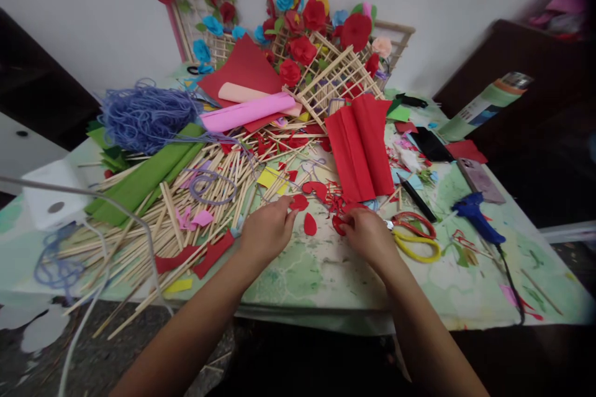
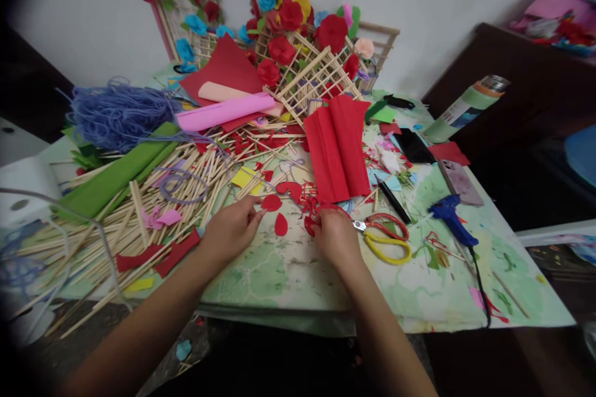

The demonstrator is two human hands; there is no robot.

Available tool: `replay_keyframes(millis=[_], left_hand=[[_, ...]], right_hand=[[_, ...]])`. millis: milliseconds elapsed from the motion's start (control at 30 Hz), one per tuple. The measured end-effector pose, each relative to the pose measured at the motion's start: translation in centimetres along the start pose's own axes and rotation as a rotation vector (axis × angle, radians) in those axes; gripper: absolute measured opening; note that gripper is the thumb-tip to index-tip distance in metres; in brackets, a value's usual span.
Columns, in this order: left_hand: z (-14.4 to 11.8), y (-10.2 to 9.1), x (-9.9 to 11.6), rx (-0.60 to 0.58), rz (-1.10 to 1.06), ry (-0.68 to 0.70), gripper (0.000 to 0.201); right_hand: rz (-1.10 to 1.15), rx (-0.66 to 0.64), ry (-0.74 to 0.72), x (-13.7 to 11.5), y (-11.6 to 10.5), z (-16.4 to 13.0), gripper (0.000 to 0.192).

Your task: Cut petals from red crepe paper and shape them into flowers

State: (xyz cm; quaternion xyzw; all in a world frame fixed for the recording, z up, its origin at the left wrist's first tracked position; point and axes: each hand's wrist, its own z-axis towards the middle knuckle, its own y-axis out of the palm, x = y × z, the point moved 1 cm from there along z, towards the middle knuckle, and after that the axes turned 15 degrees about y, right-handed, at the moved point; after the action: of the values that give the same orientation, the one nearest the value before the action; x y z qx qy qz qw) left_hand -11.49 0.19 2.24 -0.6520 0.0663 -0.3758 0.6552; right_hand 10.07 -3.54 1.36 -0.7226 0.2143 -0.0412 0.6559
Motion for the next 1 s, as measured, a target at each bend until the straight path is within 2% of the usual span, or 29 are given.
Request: replay_keyframes(millis=[100,167,300,367,467,567,700,1000], left_hand=[[0.0,0.3,0.0,-0.011,-0.004,0.023,0.033],[0.0,0.4,-0.1,-0.003,-0.015,0.027,0.032],[0.1,0.5,-0.4,0.058,-0.081,0.048,0.030],[0.4,0.6,-0.2,0.108,-0.202,0.081,0.027],[1.0,0.7,0.7,0.149,-0.508,0.078,0.026],[1.8,0.9,2.4,0.109,-0.764,0.022,0.033],[2.5,1.3,4.6,0.000,-0.962,0.050,0.039],[3.1,2.9,6.1,0.067,-0.920,-0.025,0.035]], right_hand=[[0.051,0.010,0.039,0.0,0.2,-0.2,0.003],[0.118,-0.003,0.046,0.2,0.3,-0.4,0.007],[0.398,-0.007,0.055,0.6,0.4,-0.5,0.013],[0.643,-0.021,0.059,0.7,0.2,-0.7,0.015],[1.034,-0.115,0.066,0.2,-0.4,-1.0,0.026],[1.248,-0.216,0.059,-0.4,-1.1,-1.3,0.033],[1.305,-0.301,0.048,-0.6,-1.8,-1.2,0.037],[1.279,-0.348,0.015,0.7,-1.8,0.2,0.027]])
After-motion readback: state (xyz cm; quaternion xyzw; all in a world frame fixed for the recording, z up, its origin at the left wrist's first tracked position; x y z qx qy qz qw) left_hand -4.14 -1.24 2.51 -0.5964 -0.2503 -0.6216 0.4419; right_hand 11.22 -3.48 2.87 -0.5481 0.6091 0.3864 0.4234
